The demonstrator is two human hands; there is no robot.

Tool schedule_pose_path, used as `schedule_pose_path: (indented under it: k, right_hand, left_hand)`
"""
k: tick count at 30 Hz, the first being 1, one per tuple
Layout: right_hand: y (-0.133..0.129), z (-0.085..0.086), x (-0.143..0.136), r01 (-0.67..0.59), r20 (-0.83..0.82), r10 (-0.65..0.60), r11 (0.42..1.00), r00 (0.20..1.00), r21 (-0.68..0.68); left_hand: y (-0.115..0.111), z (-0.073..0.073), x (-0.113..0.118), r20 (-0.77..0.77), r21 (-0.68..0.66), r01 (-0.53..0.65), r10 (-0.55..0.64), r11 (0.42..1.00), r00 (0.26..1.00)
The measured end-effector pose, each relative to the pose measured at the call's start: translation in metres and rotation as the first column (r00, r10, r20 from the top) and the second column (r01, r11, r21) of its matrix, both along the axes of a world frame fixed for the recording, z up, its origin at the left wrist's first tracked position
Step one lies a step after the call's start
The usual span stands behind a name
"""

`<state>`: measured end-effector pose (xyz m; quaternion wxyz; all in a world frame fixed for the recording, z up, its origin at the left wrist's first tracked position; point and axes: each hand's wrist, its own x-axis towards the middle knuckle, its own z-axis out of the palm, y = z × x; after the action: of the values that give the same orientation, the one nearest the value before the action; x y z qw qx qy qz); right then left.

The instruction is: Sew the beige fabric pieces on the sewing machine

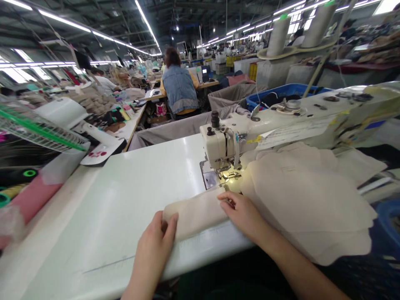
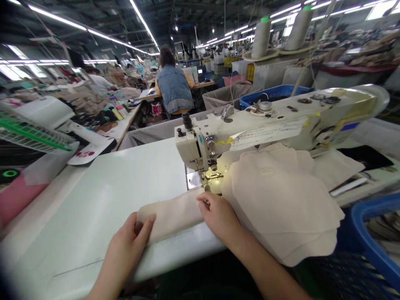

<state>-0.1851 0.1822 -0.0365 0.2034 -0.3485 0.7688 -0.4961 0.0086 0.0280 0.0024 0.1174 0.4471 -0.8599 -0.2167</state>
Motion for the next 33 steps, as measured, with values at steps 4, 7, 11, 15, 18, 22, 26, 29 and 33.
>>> schedule_pose_path:
  k: [4, 7, 11, 15, 18, 22, 26, 29, 33]
  right_hand:
    - [0.002, 0.002, 0.001, -0.003, 0.021, 0.003, 1.0, 1.0, -0.007]
    - [0.003, 0.007, 0.001, -0.012, 0.013, 0.013, 0.999, 1.0, -0.039]
    - [-0.001, 0.003, -0.003, -0.038, -0.049, 0.037, 0.999, 0.998, -0.015]
    - [-0.002, -0.005, -0.005, -0.052, -0.077, 0.053, 0.999, 0.996, 0.013]
    - [-0.001, -0.005, -0.004, -0.037, -0.081, 0.037, 0.999, 0.996, 0.003]
    - [-0.002, -0.001, -0.001, -0.027, -0.078, 0.024, 0.999, 0.997, -0.037]
    - [-0.003, 0.0, -0.001, -0.04, -0.024, 0.04, 0.999, 0.999, 0.0]
    - [-0.003, -0.001, -0.002, -0.02, -0.004, 0.02, 1.0, 1.0, 0.01]
    - [-0.003, -0.003, -0.002, 0.0, -0.017, -0.001, 1.0, 1.0, -0.023]
  left_hand:
    - [0.003, -0.003, 0.0, 0.012, -0.016, -0.03, 0.03, 0.999, 0.999]
    - [0.003, -0.004, 0.0, 0.016, -0.011, -0.051, 0.051, 0.999, 0.999]
    - [0.003, -0.004, -0.001, 0.044, -0.005, -0.06, 0.06, 0.998, 0.997]
    - [0.003, -0.006, 0.0, 0.072, -0.014, -0.05, 0.051, 0.999, 0.996]
    - [0.003, -0.009, 0.002, 0.058, -0.005, -0.045, 0.045, 0.999, 0.997]
    - [0.003, -0.009, 0.004, 0.049, 0.001, -0.037, 0.037, 0.999, 0.998]
    - [0.002, -0.007, 0.005, 0.065, 0.006, -0.03, 0.03, 1.0, 0.997]
    - [0.001, -0.007, 0.005, 0.065, -0.003, -0.038, 0.038, 0.999, 0.997]
    - [0.003, -0.008, 0.006, 0.06, 0.001, -0.064, 0.064, 0.998, 0.996]
